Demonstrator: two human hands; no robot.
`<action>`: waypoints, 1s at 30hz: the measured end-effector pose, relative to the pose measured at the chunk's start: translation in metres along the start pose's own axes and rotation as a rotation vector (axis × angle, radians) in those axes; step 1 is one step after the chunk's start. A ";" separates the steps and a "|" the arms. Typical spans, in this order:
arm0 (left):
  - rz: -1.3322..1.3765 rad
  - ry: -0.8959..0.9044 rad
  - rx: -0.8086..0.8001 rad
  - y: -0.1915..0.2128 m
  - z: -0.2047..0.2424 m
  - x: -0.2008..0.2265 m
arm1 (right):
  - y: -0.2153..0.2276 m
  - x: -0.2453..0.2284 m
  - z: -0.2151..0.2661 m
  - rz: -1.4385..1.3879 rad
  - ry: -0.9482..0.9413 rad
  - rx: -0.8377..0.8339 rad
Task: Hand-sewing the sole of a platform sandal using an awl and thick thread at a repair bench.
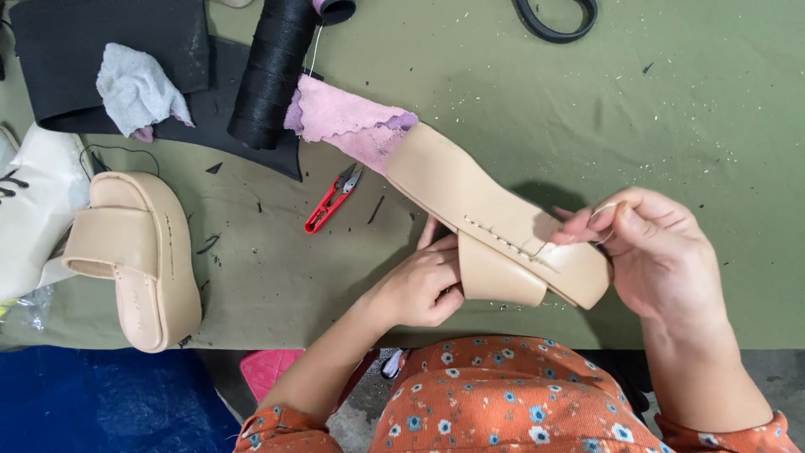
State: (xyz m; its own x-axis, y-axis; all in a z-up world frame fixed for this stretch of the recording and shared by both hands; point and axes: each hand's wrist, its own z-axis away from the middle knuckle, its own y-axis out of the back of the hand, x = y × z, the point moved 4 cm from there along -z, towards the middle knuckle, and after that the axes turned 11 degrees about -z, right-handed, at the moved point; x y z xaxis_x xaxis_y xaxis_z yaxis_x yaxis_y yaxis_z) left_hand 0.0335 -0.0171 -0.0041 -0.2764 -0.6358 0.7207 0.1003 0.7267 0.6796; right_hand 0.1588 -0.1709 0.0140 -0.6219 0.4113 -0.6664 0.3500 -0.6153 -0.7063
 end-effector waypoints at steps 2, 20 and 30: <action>0.004 0.009 -0.013 0.002 -0.001 0.000 | -0.001 0.001 -0.001 0.032 -0.005 0.011; 0.030 0.153 -0.060 0.061 -0.014 0.026 | -0.013 -0.002 0.011 0.303 0.247 0.122; -0.509 -0.201 0.141 0.070 -0.061 0.057 | -0.033 -0.006 0.015 0.509 0.387 0.087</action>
State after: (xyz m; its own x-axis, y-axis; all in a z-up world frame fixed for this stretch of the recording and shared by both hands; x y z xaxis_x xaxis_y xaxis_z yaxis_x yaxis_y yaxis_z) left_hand 0.0833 -0.0185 0.0934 -0.4343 -0.8632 0.2574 -0.2184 0.3781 0.8996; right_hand 0.1403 -0.1627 0.0452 -0.0894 0.2560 -0.9625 0.4661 -0.8433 -0.2676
